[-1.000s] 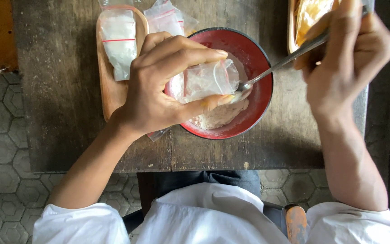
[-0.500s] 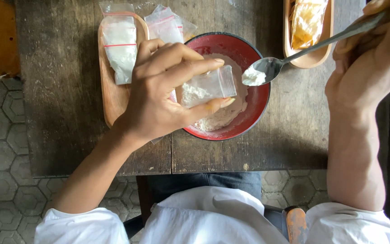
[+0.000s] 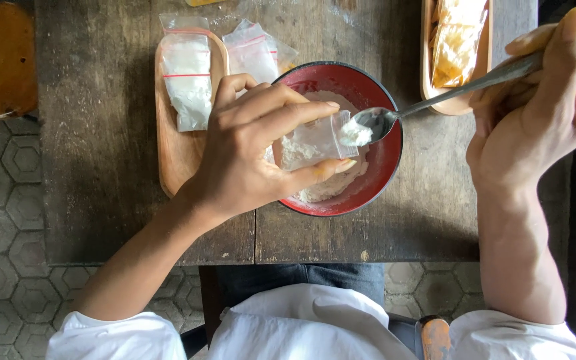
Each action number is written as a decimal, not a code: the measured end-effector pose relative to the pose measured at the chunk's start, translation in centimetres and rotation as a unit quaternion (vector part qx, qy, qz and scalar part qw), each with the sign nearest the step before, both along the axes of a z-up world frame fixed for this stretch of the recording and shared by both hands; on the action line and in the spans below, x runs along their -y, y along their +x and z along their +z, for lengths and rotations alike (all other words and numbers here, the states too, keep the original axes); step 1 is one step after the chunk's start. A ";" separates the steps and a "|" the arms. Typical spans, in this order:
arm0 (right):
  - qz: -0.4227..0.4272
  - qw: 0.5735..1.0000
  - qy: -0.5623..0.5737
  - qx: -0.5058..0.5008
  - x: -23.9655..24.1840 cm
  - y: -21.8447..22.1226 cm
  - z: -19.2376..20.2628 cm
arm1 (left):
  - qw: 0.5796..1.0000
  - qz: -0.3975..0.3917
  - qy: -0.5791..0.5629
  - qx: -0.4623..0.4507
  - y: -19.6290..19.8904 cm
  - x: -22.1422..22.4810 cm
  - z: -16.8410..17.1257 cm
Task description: The person pours white powder from small plastic bags into a bowl containing flour using a spoon.
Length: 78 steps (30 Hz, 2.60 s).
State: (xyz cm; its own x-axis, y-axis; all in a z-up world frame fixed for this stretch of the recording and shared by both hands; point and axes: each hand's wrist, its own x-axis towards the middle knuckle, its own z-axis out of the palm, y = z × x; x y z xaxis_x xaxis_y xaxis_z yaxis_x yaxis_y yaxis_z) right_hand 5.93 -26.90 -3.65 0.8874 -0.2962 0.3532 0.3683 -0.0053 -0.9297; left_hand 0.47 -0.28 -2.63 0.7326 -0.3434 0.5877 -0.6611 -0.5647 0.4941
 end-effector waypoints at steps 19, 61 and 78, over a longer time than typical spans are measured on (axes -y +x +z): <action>0.061 0.993 -0.104 0.004 -1.9 -2.4 1.6 | 0.999 0.026 0.002 0.018 0.1 0.5 -0.5; 0.129 0.864 -0.256 0.415 -0.4 -4.5 0.3 | 0.994 0.055 -0.096 -0.001 -0.3 0.4 0.9; 0.030 0.923 -0.259 0.284 -4.6 -1.5 6.2 | 0.988 0.055 -0.137 -0.041 -0.2 0.4 1.0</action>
